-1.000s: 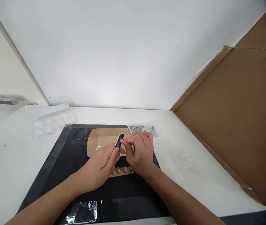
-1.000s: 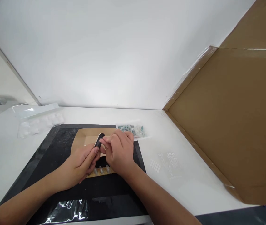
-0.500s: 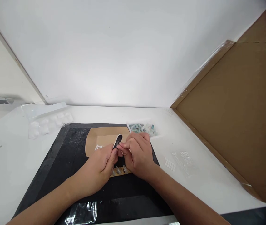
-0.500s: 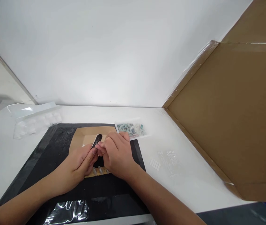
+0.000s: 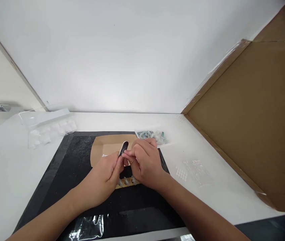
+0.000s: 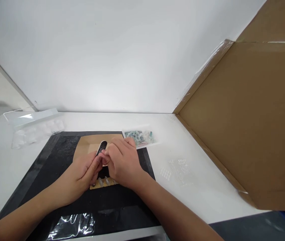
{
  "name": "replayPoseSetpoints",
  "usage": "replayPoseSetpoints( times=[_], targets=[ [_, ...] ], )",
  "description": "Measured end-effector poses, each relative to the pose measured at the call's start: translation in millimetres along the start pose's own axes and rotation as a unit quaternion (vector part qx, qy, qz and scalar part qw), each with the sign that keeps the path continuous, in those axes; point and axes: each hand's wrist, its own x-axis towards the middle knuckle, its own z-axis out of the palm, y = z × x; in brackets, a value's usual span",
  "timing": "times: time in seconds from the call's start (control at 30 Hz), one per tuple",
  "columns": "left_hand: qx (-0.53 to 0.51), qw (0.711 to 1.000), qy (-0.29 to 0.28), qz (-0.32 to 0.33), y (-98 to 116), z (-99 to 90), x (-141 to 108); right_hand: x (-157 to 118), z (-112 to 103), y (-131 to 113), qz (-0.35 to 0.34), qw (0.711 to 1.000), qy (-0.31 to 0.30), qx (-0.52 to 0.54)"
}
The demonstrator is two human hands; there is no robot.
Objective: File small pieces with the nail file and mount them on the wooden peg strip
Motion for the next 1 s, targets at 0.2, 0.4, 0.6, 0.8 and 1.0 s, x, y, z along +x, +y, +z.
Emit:
replayPoseSetpoints(
  times=[0.2,0.4,0.6,0.8,1.0],
  targets=[
    [0.055,0.998,0.013,0.0,-2,1.7,0,3,-5,0,0.013,1.0,-0.005,-0.003],
    [0.093,0.995,0.016,0.014,-2,1.7,1,3,-5,1,0.033,0.999,0.006,-0.01],
    [0.111,0.994,0.01,0.019,1,-0.1,-1,5,-8,1,0.035,0.999,-0.004,-0.004],
    [0.098,0.995,0.007,0.004,0,-3.2,1,2,-6,1,0.023,1.0,-0.018,0.008],
    [0.297,0.943,0.134,0.064,-13,-20.3,10,-5,-4,17,0.086,0.995,0.041,0.014]
  ],
)
